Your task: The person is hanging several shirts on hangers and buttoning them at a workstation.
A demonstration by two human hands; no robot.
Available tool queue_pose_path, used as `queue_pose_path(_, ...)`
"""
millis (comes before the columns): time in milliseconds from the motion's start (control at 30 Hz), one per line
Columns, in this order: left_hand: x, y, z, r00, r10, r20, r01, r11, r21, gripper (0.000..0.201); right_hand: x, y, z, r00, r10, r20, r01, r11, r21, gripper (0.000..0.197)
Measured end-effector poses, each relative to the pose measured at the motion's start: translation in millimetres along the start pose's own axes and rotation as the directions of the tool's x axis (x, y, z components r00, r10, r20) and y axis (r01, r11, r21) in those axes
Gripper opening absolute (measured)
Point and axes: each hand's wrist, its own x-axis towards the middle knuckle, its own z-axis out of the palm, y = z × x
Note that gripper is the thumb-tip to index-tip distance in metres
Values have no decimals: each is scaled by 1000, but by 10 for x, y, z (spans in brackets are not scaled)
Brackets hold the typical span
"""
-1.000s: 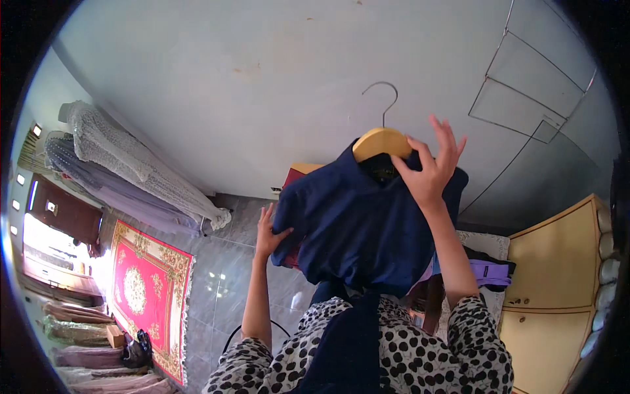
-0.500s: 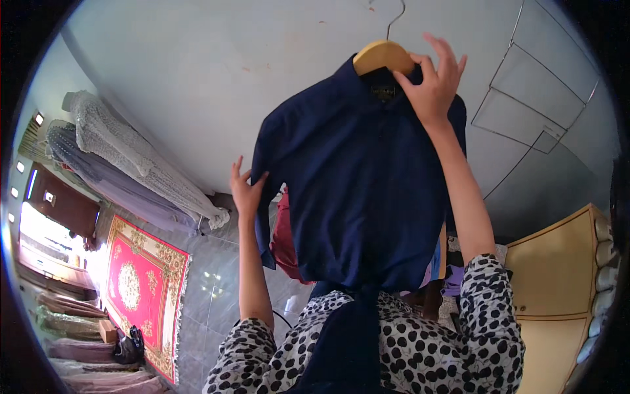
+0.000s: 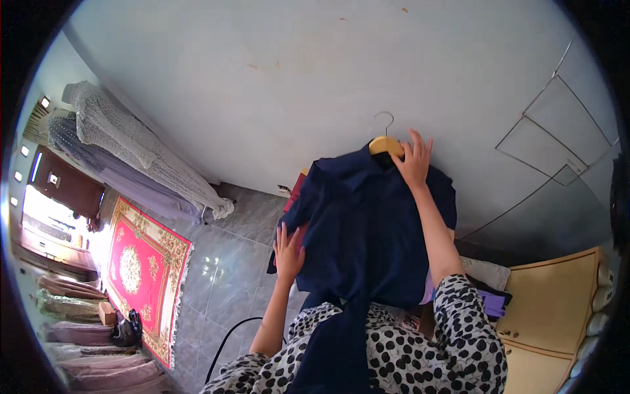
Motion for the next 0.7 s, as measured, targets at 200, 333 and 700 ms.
queue_pose_path(200,-300,-169,126,989,-91,114,83,994,69,65,-470,6,228,959,85,270,-71,996,-59,41)
queue_pose_path(333,-262,-194,272,975,-200,100,195,979,58,54,-568,-44,272,902,243,356,-208,969,-134,38)
queue_pose_path(700,-383,-471,409,950,-255,181,260,966,-5,34,-1486,-401,-490,945,119,305,-135,990,32,14)
